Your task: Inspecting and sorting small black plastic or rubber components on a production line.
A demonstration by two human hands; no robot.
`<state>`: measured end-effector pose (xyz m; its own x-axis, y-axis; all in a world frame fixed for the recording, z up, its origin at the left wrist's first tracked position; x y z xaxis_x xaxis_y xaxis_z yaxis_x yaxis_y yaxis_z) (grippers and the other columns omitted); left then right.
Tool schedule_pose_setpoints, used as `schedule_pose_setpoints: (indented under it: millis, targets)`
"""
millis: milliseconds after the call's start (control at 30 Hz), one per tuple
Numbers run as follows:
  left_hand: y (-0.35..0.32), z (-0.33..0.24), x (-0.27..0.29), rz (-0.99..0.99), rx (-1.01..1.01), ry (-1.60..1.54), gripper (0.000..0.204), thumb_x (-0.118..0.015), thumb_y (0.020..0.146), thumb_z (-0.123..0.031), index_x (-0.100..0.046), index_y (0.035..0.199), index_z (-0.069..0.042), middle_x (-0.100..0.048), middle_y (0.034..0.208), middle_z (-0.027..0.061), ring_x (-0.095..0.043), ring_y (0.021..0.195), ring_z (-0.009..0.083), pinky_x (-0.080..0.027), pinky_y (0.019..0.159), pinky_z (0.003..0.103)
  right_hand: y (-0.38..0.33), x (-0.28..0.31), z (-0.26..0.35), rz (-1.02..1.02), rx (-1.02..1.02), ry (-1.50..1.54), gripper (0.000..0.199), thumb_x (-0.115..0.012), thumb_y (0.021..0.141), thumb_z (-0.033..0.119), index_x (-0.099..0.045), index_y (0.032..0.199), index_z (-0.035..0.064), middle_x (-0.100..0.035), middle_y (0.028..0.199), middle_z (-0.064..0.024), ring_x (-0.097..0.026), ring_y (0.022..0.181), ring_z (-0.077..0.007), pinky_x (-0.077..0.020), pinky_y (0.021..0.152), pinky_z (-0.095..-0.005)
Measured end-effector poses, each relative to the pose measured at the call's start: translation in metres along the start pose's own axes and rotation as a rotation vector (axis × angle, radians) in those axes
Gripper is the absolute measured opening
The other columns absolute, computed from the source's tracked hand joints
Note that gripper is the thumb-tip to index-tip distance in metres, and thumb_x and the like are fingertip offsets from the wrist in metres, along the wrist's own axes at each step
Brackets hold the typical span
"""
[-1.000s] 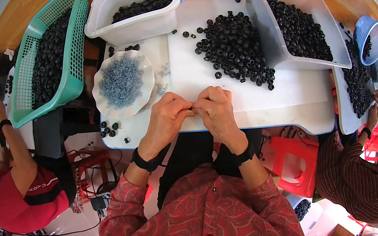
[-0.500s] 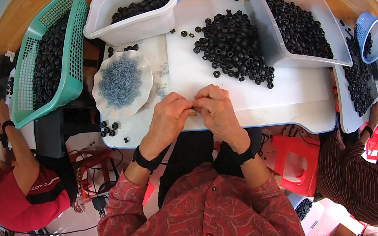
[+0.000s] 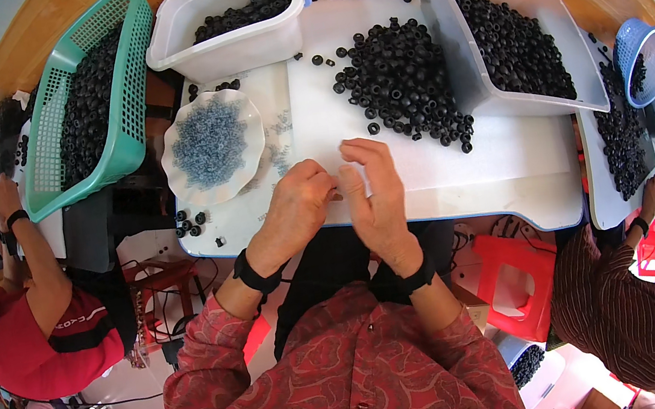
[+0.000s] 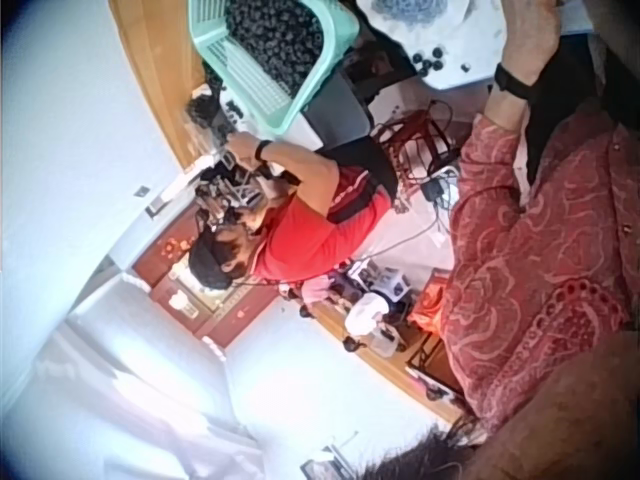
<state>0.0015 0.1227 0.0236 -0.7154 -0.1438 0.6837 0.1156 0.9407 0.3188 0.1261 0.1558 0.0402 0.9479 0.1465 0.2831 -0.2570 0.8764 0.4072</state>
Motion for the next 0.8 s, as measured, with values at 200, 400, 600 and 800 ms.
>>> schedule_pose_setpoints:
  millis: [200, 400, 600, 800]
  targets:
    - [0.003, -0.012, 0.008, -0.108, -0.059, -0.272, 0.032, -0.067, 0.077, -0.011, -0.064, 0.107, 0.001, -0.065, 0.1, 0.0195, -0.064, 0.091, 0.0413, -0.054, 0.072, 0.044, 0.008, -0.034, 0.042, 0.15, 0.261, -0.05, 0.036, -0.051, 0.099, 0.025, -0.06, 0.122, -0.0016, -0.058, 0.124, -0.0176, -0.056, 0.113, -0.0345, -0.0355, 0.108, -0.0464]
    - [-0.017, 0.023, -0.015, -0.068, -0.198, -0.145, 0.019, -0.06, 0.094, -0.017, -0.066, 0.11, -0.012, -0.068, 0.104, 0.0145, -0.065, 0.093, 0.033, -0.052, 0.076, 0.043, 0.009, -0.051, 0.026, 0.261, 0.161, 0.048, 0.03, -0.051, 0.094, 0.018, -0.062, 0.115, -0.0003, -0.065, 0.109, -0.0151, -0.059, 0.104, -0.0317, -0.0317, 0.11, -0.0513]
    - [-0.015, 0.018, -0.015, -0.023, -0.23, -0.099, 0.017, -0.058, 0.095, -0.017, -0.067, 0.107, -0.008, -0.068, 0.097, 0.0118, -0.065, 0.089, 0.0319, -0.052, 0.073, 0.042, 0.012, -0.052, 0.019, 0.167, 0.156, 0.105, 0.019, -0.054, 0.087, 0.013, -0.064, 0.1, 0.0033, -0.066, 0.095, -0.0107, -0.061, 0.094, -0.0305, -0.0331, 0.108, -0.0507]
    - [0.003, 0.038, -0.018, 0.299, 0.624, -0.466, 0.017, -0.06, 0.089, -0.014, -0.067, 0.101, -0.003, -0.067, 0.094, 0.0131, -0.065, 0.084, 0.0344, -0.053, 0.07, 0.042, 0.009, -0.051, 0.022, 0.175, 0.205, 0.052, 0.023, -0.054, 0.086, 0.011, -0.063, 0.105, 0.0023, -0.065, 0.097, -0.012, -0.06, 0.094, -0.0302, -0.0333, 0.108, -0.048]
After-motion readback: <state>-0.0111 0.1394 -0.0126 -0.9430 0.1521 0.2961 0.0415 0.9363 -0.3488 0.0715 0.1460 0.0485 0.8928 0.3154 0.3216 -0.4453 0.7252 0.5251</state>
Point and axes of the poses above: each hand's wrist, its own y-axis towards the middle knuckle, its own x-axis out of the back of the hand, z = x × y, the point moved 7 cm from there along y, towards the middle knuckle
